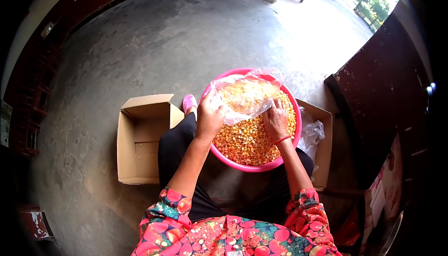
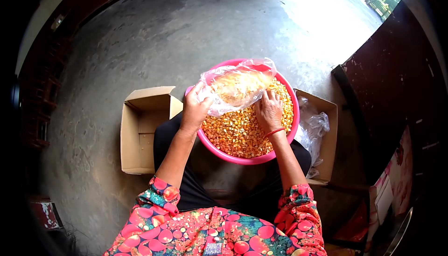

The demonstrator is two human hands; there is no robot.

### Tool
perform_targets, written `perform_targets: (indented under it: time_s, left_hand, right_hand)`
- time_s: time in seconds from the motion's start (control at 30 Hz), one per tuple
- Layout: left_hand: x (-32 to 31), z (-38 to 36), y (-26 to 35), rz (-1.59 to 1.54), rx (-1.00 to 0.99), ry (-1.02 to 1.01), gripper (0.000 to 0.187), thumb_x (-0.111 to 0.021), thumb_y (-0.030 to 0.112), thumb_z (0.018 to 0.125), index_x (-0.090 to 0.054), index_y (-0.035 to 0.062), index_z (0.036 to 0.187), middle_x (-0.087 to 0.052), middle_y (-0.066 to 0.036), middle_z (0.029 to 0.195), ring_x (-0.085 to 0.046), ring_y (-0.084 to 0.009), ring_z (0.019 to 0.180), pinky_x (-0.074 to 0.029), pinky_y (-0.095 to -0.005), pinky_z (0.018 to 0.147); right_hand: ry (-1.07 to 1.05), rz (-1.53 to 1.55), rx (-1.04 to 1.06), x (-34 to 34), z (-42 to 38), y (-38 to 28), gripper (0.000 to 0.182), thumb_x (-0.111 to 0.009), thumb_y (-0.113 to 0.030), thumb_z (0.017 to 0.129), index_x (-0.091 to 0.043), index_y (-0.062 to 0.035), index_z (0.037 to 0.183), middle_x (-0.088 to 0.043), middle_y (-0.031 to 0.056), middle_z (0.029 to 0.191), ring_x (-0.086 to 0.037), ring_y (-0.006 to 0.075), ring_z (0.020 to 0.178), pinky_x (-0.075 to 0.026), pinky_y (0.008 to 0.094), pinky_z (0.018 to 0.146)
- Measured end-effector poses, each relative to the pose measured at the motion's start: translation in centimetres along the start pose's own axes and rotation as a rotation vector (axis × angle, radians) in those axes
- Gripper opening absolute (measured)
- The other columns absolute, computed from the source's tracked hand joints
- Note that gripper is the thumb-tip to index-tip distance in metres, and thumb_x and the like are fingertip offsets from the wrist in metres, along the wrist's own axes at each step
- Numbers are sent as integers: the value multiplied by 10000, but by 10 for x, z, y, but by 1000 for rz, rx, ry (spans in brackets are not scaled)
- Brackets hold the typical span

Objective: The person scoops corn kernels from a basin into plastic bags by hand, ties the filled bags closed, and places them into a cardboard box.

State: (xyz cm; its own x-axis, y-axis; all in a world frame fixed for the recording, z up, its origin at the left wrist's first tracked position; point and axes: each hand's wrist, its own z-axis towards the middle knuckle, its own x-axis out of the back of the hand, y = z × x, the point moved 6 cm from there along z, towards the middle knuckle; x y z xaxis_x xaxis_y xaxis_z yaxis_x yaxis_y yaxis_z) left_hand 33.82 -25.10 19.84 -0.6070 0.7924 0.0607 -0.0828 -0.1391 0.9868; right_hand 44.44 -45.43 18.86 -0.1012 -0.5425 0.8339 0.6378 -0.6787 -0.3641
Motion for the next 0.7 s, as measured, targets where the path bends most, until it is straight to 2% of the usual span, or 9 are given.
perform_targets:
  time_s: [0.03, 0.1, 0.17, 0.33, 0.43, 0.47, 0.53, 0.6, 0.7]
  left_hand:
    - [-1, 0, -2, -2, -2, 2, 501, -514, -17, 722, -436, -142, 1200, -568, -168, 1115, -549, -177, 1024, -437, -267, 873]
    - [-2, -2, -4, 15, -54, 22, 532, -588, 33, 697, -446, -140, 1180, -528, -288, 1151, -522, -338, 1103, -410, -353, 945]
    - [-1, -4, -2, 74, -59, 25, 542, -599, 37, 694, -445, -132, 1185, -524, -290, 1151, -515, -345, 1106, -409, -358, 946]
    - [-2, -12, 25, 314, -106, 14, 576, -622, 42, 685, -433, -114, 1207, -512, -299, 1147, -505, -371, 1096, -412, -374, 938]
    - [-7, -17, 29, 375, -187, 10, 570, -611, 35, 690, -425, -109, 1209, -514, -295, 1126, -508, -384, 1070, -402, -386, 943]
    - [-7, -18, 27, 374, -185, 12, 570, -611, 35, 690, -425, -109, 1209, -514, -295, 1126, -508, -384, 1070, -402, -386, 943]
    - [-9, -18, 23, 366, -184, -16, 569, -602, 29, 687, -424, -110, 1209, -508, -297, 1129, -500, -394, 1072, -398, -389, 948]
    - [-9, -19, 24, 364, -175, -13, 568, -592, 28, 686, -422, -111, 1210, -505, -299, 1131, -496, -398, 1075, -397, -389, 950]
    - [-9, -22, 24, 391, -187, -4, 567, -576, 27, 683, -417, -114, 1210, -501, -301, 1130, -488, -402, 1079, -394, -392, 953]
  right_hand:
    - [19, -22, 47, 2, 0, -4, 243, -540, -183, 816, -541, -31, 1006, -539, 160, 963, -521, 339, 927, -405, 451, 793]
    - [20, 33, 51, 5, 2, -5, 192, -539, -163, 821, -548, -37, 965, -543, 153, 912, -538, 336, 869, -426, 437, 740]
    - [44, 84, 97, 8, 4, -5, 75, -541, -105, 829, -552, -38, 861, -558, 138, 790, -566, 333, 711, -457, 410, 606]
    - [33, 235, -37, 6, 12, 11, 133, -564, -133, 847, -567, -2, 828, -569, 144, 706, -573, 303, 643, -455, 371, 594]
    - [288, 554, -186, -2, 10, 34, 250, -526, -206, 920, -616, 23, 962, -553, -13, 646, -468, 74, 566, -399, 254, 522]
    - [285, 554, -185, 0, 11, 35, 250, -526, -206, 920, -616, 23, 962, -553, -13, 646, -468, 74, 566, -399, 254, 522]
    - [131, 1001, -412, -12, 11, 47, 221, -525, -192, 915, -635, -1, 894, -529, 11, 589, -471, 80, 499, -354, 218, 457]
    - [82, 1252, -676, -4, 6, 41, 234, -489, -214, 935, -603, -39, 830, -486, -36, 599, -400, 34, 472, -305, 168, 428]
    - [154, 1630, -755, 12, 13, 31, 199, -453, -240, 950, -533, -59, 942, -463, -37, 660, -364, 31, 483, -284, 166, 402]
